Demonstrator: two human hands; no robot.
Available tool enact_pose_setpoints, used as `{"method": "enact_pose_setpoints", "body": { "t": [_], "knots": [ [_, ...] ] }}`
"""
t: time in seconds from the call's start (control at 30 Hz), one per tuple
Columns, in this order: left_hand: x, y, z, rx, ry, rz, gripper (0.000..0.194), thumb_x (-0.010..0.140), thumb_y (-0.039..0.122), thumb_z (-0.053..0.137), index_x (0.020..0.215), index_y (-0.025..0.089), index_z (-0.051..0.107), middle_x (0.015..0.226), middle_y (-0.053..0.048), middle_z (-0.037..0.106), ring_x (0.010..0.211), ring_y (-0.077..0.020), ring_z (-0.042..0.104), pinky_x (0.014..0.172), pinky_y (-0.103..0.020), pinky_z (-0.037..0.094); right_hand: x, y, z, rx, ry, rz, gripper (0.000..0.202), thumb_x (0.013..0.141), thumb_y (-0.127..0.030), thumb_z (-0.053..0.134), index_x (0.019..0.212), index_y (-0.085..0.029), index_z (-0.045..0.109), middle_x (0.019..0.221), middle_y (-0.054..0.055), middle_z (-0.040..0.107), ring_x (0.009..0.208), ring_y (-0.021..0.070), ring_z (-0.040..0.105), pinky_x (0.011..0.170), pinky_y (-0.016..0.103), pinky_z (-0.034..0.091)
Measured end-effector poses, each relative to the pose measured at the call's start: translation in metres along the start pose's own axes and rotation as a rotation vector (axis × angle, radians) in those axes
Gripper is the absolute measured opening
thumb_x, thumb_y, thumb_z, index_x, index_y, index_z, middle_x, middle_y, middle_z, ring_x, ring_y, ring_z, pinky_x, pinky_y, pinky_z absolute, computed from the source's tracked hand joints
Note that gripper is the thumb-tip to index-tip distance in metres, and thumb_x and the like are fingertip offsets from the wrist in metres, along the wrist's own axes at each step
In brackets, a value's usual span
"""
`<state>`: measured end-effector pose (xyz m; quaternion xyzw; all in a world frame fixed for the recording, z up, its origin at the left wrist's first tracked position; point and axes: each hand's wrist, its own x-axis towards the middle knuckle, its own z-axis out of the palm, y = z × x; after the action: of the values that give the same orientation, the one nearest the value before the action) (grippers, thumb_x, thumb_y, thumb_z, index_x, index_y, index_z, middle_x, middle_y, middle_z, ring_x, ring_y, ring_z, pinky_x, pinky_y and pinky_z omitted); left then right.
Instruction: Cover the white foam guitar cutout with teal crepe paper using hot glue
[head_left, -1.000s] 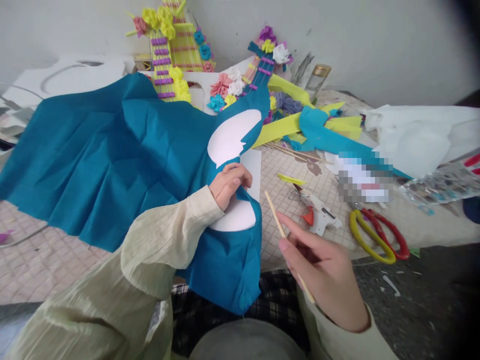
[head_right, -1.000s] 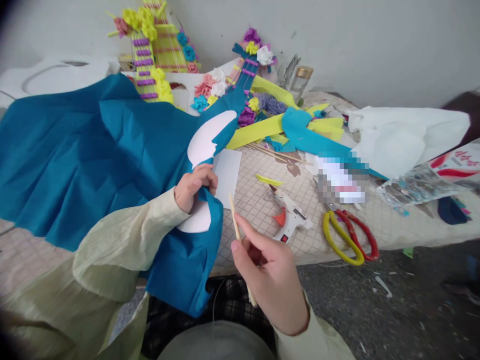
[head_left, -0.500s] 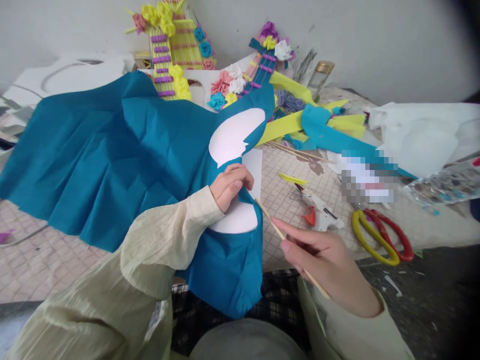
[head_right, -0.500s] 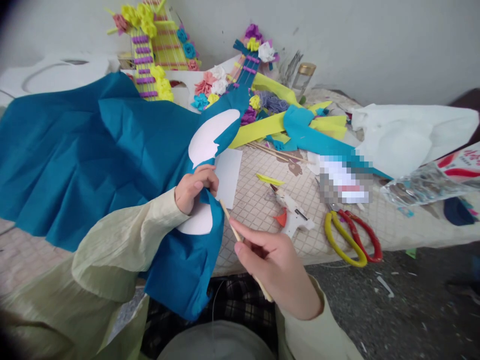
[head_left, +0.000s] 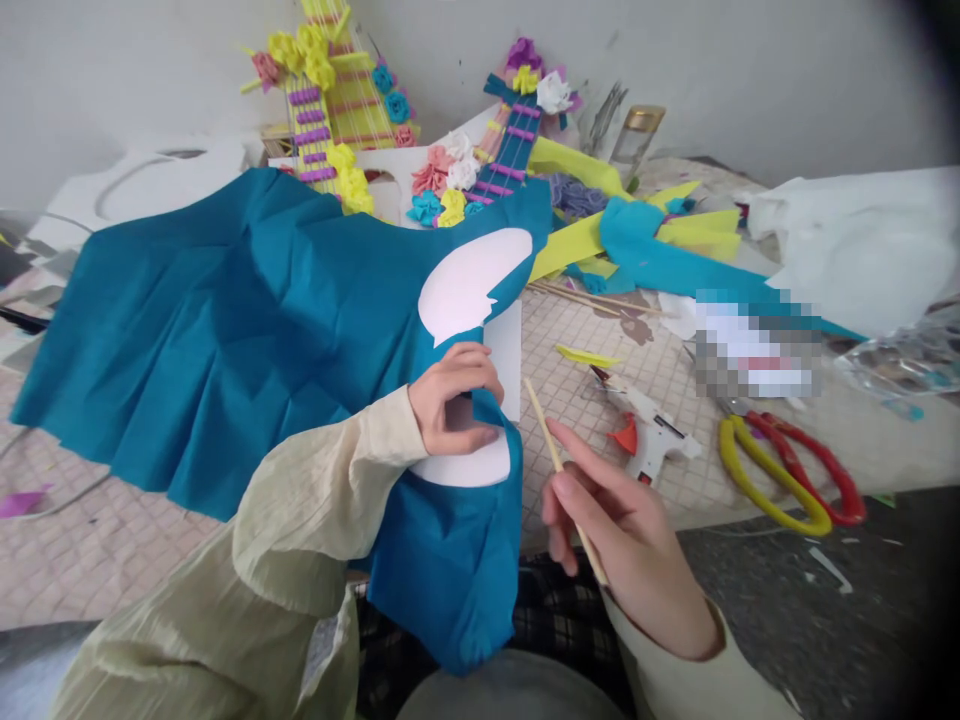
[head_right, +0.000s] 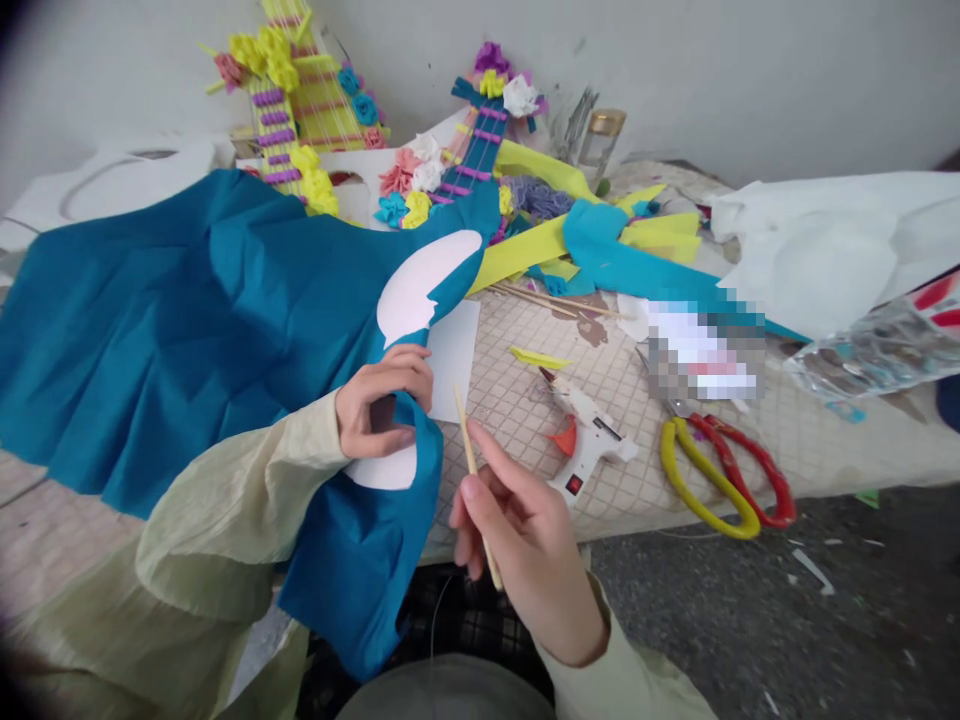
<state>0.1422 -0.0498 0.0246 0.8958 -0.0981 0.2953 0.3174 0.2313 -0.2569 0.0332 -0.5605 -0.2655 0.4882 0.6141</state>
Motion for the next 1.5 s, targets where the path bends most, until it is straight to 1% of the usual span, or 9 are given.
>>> {"method": "enact_pose_setpoints", "body": {
  "t": [0.1,0.2,0.33,0.43,0.6,0.8,1.0,1.3,1.5],
  "knots": [
    [0.000,0.000,0.003,0.036,0.006,0.036,0.012,0.066,0.026,0.057,0.073,0.017,0.056,0.065,-0.003,0.058,0.070,-0.0174,0.055,0.091,-0.044,0.038,0.005,0.007,0.004,0.059,-0.004,-0.011,0.052,0.084,-0.033,0.052,0.133,-0.027,0.036,0.072,-0.002,0.057,0.050,0.0091,0.054,0.040,0.022,0.046],
    [0.003,0.005,0.002,0.058,-0.022,0.055,0.011,0.065,0.021,0.057,0.075,0.017,0.058,0.067,-0.003,0.061,0.071,-0.0178,0.057,0.089,-0.044,0.039,0.010,0.010,0.005,0.095,0.025,-0.009,0.037,0.083,-0.032,0.052,0.119,-0.022,0.049,0.074,-0.001,0.058,0.053,0.0084,0.053,0.044,0.020,0.044],
    [0.010,0.019,-0.005,0.132,-0.094,0.115,0.008,0.066,0.014,0.059,0.072,0.018,0.057,0.074,-0.006,0.066,0.072,-0.0189,0.060,0.078,-0.040,0.046,0.018,0.011,0.008,0.121,0.069,0.051,0.017,0.079,-0.032,0.057,0.087,-0.017,0.057,0.054,-0.005,0.050,0.047,0.0051,0.046,0.043,0.015,0.035],
    [0.013,0.028,-0.012,0.211,-0.135,0.195,0.011,0.066,0.010,0.061,0.067,0.018,0.053,0.074,-0.006,0.066,0.068,-0.0183,0.060,0.063,-0.034,0.048,0.024,0.009,0.011,0.212,0.050,0.138,0.019,0.079,-0.036,0.057,0.085,-0.017,0.054,0.042,-0.009,0.042,0.035,0.0030,0.037,0.036,0.014,0.026],
    [0.014,0.038,-0.027,0.302,-0.077,0.218,0.016,0.069,0.008,0.062,0.067,0.017,0.049,0.079,-0.008,0.063,0.070,-0.0177,0.061,0.060,-0.031,0.049,0.031,0.001,0.022,0.366,-0.039,0.219,0.024,0.081,-0.040,0.053,0.089,-0.018,0.054,0.035,-0.011,0.037,0.026,0.0010,0.025,0.030,0.015,0.012],
    [-0.007,0.054,-0.027,0.291,0.129,-0.038,0.012,0.072,0.012,0.062,0.081,0.018,0.057,0.052,0.003,0.050,0.042,-0.0091,0.045,0.040,-0.022,0.037,0.029,-0.007,0.037,0.433,-0.150,0.227,0.029,0.082,-0.046,0.050,0.077,-0.018,0.052,0.034,-0.011,0.035,0.026,0.0002,0.025,0.029,0.013,0.013],
    [-0.034,0.071,-0.012,-0.031,0.450,-0.338,0.009,0.076,0.020,0.061,0.084,0.016,0.061,0.074,-0.004,0.064,0.066,-0.0137,0.061,0.054,-0.021,0.050,0.024,-0.008,0.046,0.413,-0.177,0.210,0.027,0.068,-0.037,0.069,0.084,-0.020,0.056,0.064,-0.007,0.051,0.032,-0.0035,0.028,0.027,0.010,0.016],
    [-0.043,0.086,-0.003,-0.367,0.561,-0.422,0.008,0.074,0.013,0.062,0.083,0.014,0.061,0.081,-0.005,0.064,0.075,-0.0140,0.062,0.068,-0.024,0.052,0.013,-0.011,0.046,0.297,-0.241,0.188,0.021,0.070,-0.030,0.069,0.081,-0.021,0.054,0.062,-0.007,0.049,0.039,-0.0026,0.032,0.032,0.008,0.021],
    [-0.053,0.093,0.007,-0.346,0.575,-0.430,0.008,0.074,0.013,0.061,0.082,0.014,0.059,0.080,-0.006,0.061,0.072,-0.0150,0.059,0.065,-0.028,0.049,0.014,-0.010,0.046,0.287,-0.252,0.220,0.028,0.077,-0.045,0.058,0.074,-0.018,0.051,0.055,-0.007,0.046,0.034,-0.0006,0.028,0.030,0.013,0.017]
  ]
}}
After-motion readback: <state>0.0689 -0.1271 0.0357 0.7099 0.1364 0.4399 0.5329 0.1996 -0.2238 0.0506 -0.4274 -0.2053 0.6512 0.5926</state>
